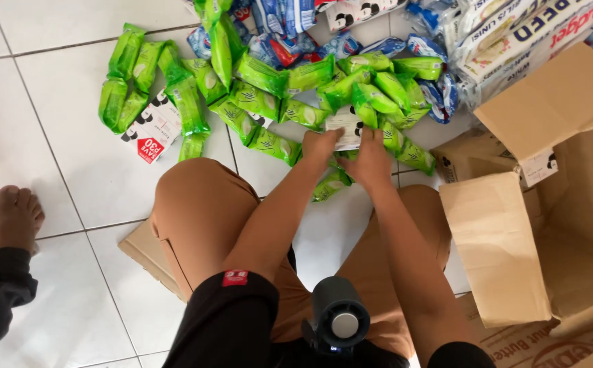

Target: Packing various grocery items, such as soap sachets and detergent packs, into a cardboard box.

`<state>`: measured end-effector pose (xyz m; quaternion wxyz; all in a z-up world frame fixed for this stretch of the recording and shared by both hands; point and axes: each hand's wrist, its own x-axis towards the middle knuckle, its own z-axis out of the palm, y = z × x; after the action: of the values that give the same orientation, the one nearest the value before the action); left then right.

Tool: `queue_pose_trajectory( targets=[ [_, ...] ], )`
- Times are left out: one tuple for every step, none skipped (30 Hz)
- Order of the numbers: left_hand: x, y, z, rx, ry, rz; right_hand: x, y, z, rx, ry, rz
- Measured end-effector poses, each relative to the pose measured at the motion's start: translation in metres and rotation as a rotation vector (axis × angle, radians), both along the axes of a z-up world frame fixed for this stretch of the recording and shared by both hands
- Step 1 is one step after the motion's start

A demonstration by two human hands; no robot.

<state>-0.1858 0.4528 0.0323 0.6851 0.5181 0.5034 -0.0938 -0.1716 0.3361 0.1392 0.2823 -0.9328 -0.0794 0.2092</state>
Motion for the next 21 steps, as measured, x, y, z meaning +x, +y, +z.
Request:
queue_pose_trajectory(
  targets=[
    [0.004,-0.003,0.018,-0.002,0.003,-0.007,-0.001,-0.001,0.007,-0.002,0.003,-0.007],
    [0.009,-0.005,0.035,-0.019,0.079,-0.030,-0.002,-0.002,0.013,-0.190,-0.059,0.098],
    [0.016,-0.005,0.053,-0.032,0.148,-0.051,-0.001,0.000,0.019,-0.375,-0.127,0.205],
    [0.020,-0.005,0.060,-0.028,0.145,-0.055,0.000,-0.003,0.018,-0.372,-0.130,0.200],
    [0.024,-0.006,0.066,-0.033,0.146,-0.077,0.000,-0.006,0.017,-0.306,-0.343,0.223],
    [0.027,-0.007,0.072,-0.037,0.148,-0.099,0.000,-0.009,0.015,-0.237,-0.556,0.245],
    [0.025,-0.009,0.049,-0.036,0.150,-0.106,-0.001,-0.013,0.011,-0.238,-0.552,0.238],
    [0.023,-0.011,0.025,-0.058,0.172,-0.035,-0.002,-0.017,0.007,-0.128,-0.514,0.213],
    [0.020,-0.013,0.002,-0.082,0.193,0.034,-0.003,-0.021,0.003,-0.021,-0.475,0.186],
    [0.015,-0.016,-0.026,-0.082,0.195,0.025,-0.005,-0.020,0.010,-0.023,-0.472,0.177],
    [0.010,-0.019,-0.053,-0.240,0.146,0.195,-0.007,-0.020,0.016,0.056,-0.387,0.046],
    [0.004,-0.023,-0.080,-0.397,0.095,0.365,-0.009,-0.019,0.023,0.135,-0.301,-0.084],
    [0.002,-0.023,-0.075,-0.397,0.095,0.359,-0.010,-0.025,0.019,0.134,-0.303,-0.089],
    [0.001,-0.024,-0.068,-0.381,0.066,0.369,-0.011,-0.031,0.015,0.225,-0.219,-0.173],
    [-0.001,-0.024,-0.062,-0.366,0.035,0.380,-0.013,-0.037,0.011,0.317,-0.135,-0.255],
    [-0.004,-0.027,-0.064,-0.366,0.033,0.374,-0.015,-0.045,0.001,0.317,-0.138,-0.260],
    [-0.006,-0.029,-0.066,-0.334,0.084,0.314,-0.017,-0.053,-0.008,0.416,-0.068,-0.345],
    [-0.008,-0.033,-0.069,-0.300,0.133,0.254,-0.019,-0.062,-0.018,0.516,0.003,-0.430],
    [-0.006,-0.032,-0.061,-0.299,0.133,0.246,-0.020,-0.066,-0.019,0.517,0.000,-0.438],
    [-0.005,-0.032,-0.053,-0.184,0.185,0.116,-0.020,-0.071,-0.020,0.561,0.061,-0.447],
    [-0.006,-0.031,-0.045,-0.065,0.240,-0.018,-0.023,-0.075,-0.022,0.608,0.125,-0.461]
  ],
)
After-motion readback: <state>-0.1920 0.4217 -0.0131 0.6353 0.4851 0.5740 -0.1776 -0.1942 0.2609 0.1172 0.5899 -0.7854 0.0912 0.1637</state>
